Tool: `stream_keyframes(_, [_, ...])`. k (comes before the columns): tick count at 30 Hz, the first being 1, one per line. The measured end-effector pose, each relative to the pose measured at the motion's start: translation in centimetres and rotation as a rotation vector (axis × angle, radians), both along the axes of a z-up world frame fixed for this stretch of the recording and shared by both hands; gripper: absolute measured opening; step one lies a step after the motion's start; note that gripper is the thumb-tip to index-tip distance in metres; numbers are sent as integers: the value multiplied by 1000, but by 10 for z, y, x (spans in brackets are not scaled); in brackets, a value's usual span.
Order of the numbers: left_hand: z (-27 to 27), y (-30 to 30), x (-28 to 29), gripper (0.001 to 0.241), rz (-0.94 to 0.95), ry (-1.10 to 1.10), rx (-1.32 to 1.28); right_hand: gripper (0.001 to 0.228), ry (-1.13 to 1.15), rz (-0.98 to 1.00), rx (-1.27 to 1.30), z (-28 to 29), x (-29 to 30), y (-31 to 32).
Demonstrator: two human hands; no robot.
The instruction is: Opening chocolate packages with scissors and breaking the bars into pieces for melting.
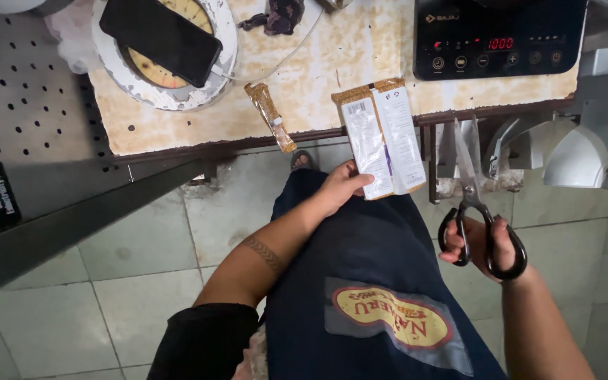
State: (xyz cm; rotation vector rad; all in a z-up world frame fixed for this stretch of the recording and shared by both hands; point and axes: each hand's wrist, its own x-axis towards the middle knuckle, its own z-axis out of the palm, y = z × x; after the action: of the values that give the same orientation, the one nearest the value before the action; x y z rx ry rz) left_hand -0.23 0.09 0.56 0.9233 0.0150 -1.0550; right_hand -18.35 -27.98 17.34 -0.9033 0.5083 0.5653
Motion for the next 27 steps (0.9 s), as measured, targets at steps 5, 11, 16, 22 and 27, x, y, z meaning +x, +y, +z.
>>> stream_keyframes(5, [18,-4,10,40,-18,41,190,96,-13,164,-173,16,-15,-6])
stream_keyframes(11, [36,-13,26,43,107,58,86,89,128,408,-304,13,-37,0])
stream_keyframes(16, [17,-21,19,41,149,-64,-6,74,131,428,-418,-14,-33,8])
stream_keyframes(22, [20,-24,17,37,188,-98,6,63,198,365,-379,-40,-15,18])
stream_keyframes(27, [11,-26,14,34,223,-81,4,61,213,342,-389,-46,0,28])
